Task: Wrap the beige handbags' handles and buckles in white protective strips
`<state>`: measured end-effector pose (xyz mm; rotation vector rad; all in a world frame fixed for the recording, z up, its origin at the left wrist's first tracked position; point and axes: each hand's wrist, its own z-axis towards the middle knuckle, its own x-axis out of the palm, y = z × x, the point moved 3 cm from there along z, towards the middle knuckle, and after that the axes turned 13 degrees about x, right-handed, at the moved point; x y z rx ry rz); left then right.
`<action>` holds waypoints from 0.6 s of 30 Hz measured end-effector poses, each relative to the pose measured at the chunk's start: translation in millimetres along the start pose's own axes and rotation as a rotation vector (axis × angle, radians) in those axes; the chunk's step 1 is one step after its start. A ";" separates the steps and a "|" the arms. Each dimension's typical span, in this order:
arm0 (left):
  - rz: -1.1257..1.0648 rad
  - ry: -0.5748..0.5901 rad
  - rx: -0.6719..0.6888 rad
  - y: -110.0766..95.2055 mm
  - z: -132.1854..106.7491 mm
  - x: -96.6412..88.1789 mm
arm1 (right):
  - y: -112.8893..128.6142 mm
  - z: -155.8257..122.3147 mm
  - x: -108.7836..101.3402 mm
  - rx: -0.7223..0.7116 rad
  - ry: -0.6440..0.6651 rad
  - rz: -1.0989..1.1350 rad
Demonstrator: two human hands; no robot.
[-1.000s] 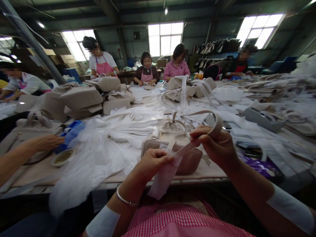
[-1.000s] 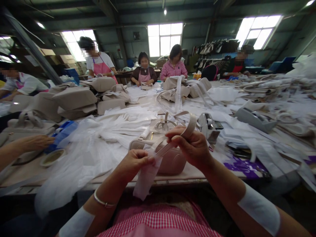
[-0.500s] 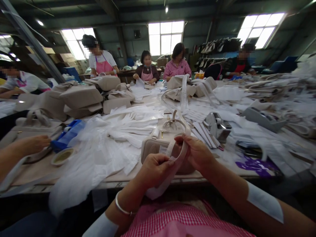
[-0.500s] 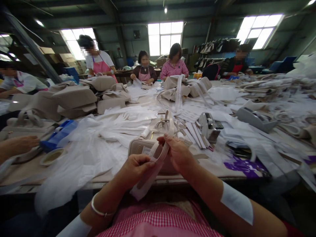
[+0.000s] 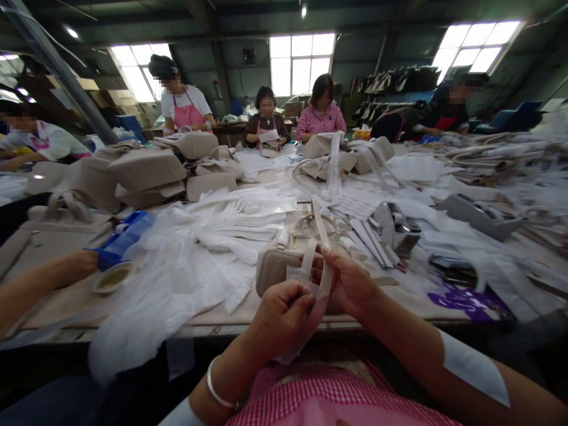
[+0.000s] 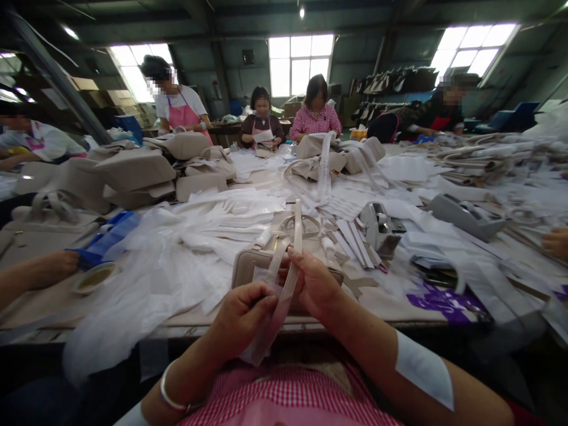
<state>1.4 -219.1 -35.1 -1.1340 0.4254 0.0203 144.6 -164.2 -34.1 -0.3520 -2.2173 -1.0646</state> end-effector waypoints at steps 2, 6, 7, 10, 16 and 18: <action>0.035 0.008 0.054 0.6 -2.9 2.7 | 6.5 6.4 0.6 0.034 -0.066 0.098; 0.102 -0.132 0.115 7.3 -10.3 4.3 | 22.7 16.8 2.0 -0.085 -0.139 0.164; 0.121 -0.206 0.111 9.8 -11.9 3.2 | 26.5 17.3 3.8 -0.141 -0.120 0.138; 0.088 -0.391 0.067 16.6 -14.1 -1.0 | 36.0 13.3 11.0 -0.298 -0.042 -0.023; 0.016 -0.349 -0.077 12.2 -8.0 -11.7 | 50.4 -0.1 25.8 -0.534 0.017 -0.354; 0.001 -0.369 -0.081 5.7 -5.9 -17.3 | 42.1 -2.7 31.4 -0.552 0.029 -0.446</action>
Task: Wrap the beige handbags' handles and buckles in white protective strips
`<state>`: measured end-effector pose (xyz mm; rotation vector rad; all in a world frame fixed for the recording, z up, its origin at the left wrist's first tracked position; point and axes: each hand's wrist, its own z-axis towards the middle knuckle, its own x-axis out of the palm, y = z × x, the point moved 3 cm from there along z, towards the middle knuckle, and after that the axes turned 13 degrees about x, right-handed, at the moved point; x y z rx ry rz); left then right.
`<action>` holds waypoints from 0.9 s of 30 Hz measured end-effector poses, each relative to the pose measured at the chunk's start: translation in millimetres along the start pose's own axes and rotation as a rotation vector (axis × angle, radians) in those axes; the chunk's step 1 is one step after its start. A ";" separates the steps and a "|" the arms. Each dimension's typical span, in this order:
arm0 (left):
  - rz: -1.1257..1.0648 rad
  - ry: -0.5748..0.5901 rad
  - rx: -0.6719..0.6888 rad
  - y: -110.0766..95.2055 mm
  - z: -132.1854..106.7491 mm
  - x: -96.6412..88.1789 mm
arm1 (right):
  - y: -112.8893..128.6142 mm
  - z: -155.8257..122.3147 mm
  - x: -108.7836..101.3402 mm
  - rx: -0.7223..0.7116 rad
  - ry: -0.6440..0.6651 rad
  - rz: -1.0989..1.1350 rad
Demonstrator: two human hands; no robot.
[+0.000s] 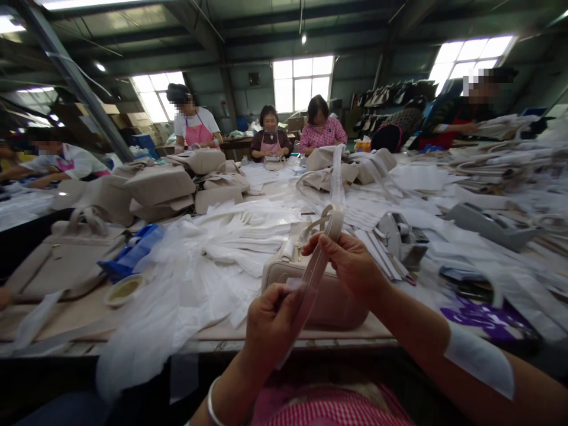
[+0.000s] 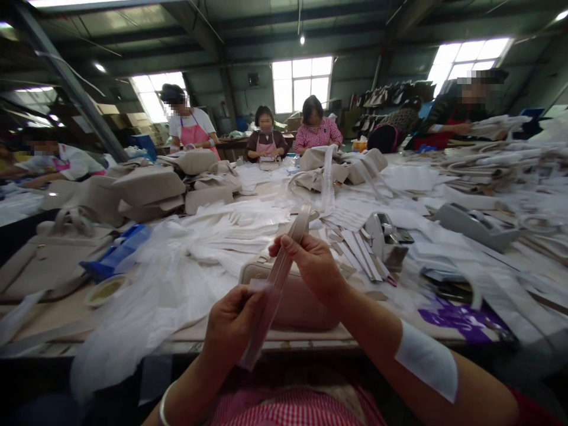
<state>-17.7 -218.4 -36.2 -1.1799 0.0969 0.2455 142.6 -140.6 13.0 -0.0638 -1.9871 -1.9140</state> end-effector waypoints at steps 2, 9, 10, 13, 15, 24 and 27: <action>-0.041 -0.049 0.000 -5.2 2.3 -4.3 | -13.3 -10.5 12.2 0.031 0.073 -0.022; 0.053 -0.031 0.026 -7.5 -8.6 -6.6 | -55.1 -20.6 24.4 0.411 0.233 0.337; 0.099 -0.015 0.025 -7.7 -11.6 -5.7 | -51.4 -12.3 19.2 0.465 0.178 0.430; 0.166 0.008 0.020 -9.3 -17.2 -3.8 | -33.8 12.4 3.0 0.476 -0.025 0.528; 0.130 0.021 -0.017 -8.9 -16.9 -3.7 | -26.3 17.0 1.0 0.406 -0.031 0.445; -0.038 0.033 -0.155 1.4 -0.7 -4.4 | -65.2 -27.0 26.0 0.394 0.291 0.161; 0.026 0.047 -0.153 1.8 2.3 -2.3 | -58.9 -5.8 16.1 0.516 0.184 0.379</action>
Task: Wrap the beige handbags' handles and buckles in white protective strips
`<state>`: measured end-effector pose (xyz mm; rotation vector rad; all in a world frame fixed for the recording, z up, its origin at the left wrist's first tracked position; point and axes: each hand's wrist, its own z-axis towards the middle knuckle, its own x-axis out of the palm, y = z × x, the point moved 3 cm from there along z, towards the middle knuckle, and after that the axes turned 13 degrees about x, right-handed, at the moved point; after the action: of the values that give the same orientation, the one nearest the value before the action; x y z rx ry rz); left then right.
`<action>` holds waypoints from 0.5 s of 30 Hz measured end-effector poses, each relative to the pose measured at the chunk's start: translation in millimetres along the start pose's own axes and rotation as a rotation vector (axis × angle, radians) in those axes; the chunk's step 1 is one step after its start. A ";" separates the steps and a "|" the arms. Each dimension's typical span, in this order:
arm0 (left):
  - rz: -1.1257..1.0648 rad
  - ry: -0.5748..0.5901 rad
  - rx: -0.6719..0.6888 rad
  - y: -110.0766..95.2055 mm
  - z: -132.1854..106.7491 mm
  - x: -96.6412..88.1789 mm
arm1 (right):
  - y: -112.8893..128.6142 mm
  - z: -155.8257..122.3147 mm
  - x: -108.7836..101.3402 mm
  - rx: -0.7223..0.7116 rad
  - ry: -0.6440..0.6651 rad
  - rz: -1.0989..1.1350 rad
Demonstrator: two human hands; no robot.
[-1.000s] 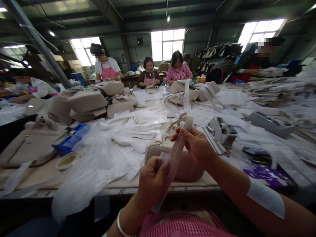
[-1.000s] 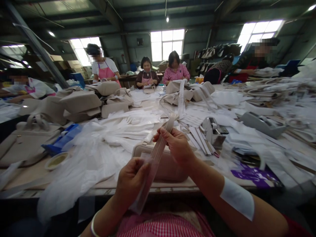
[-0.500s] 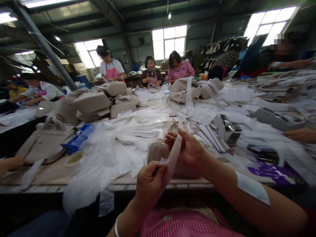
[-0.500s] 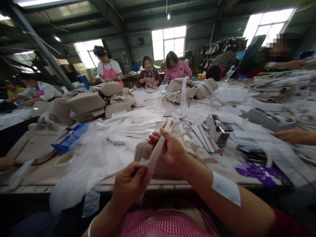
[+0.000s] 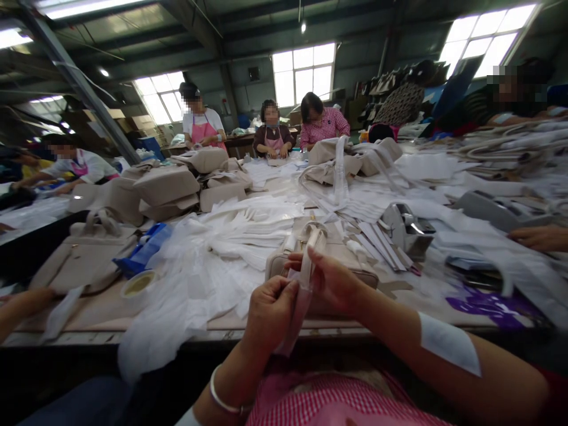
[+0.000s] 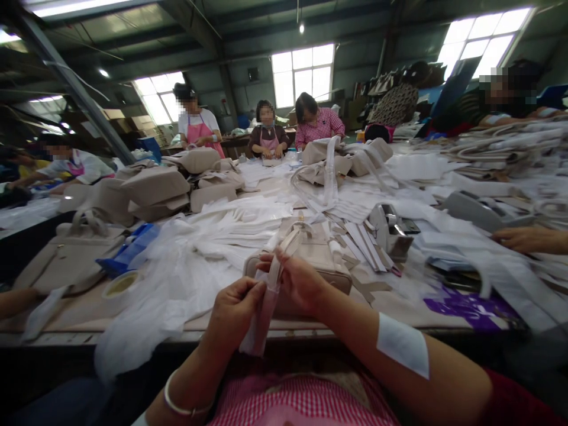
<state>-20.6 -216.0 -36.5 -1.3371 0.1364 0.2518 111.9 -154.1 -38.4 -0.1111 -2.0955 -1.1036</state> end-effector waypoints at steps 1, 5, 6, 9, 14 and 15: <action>0.022 0.005 0.009 -0.9 2.0 0.4 | 9.5 4.6 -2.5 0.003 -0.045 0.081; 0.060 0.009 0.071 -10.0 20.3 1.2 | 35.0 16.0 -4.0 -0.103 -0.151 0.091; 0.065 0.008 0.089 -13.7 27.2 1.7 | 36.2 16.7 -2.8 -0.131 -0.146 0.032; 0.095 0.059 0.147 -25.5 49.3 6.3 | 34.2 15.2 -2.8 -0.165 -0.130 -0.110; 0.279 0.202 0.368 -43.7 83.8 16.2 | 44.4 4.8 -13.1 -0.154 -0.026 -0.017; 0.339 0.216 0.418 -47.4 90.8 17.3 | 45.3 1.9 -13.1 -0.137 0.026 -0.010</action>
<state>4.2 -135.8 24.8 -0.9163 0.5703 0.3426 138.1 -121.1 -17.1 -0.1514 -1.9992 -1.2476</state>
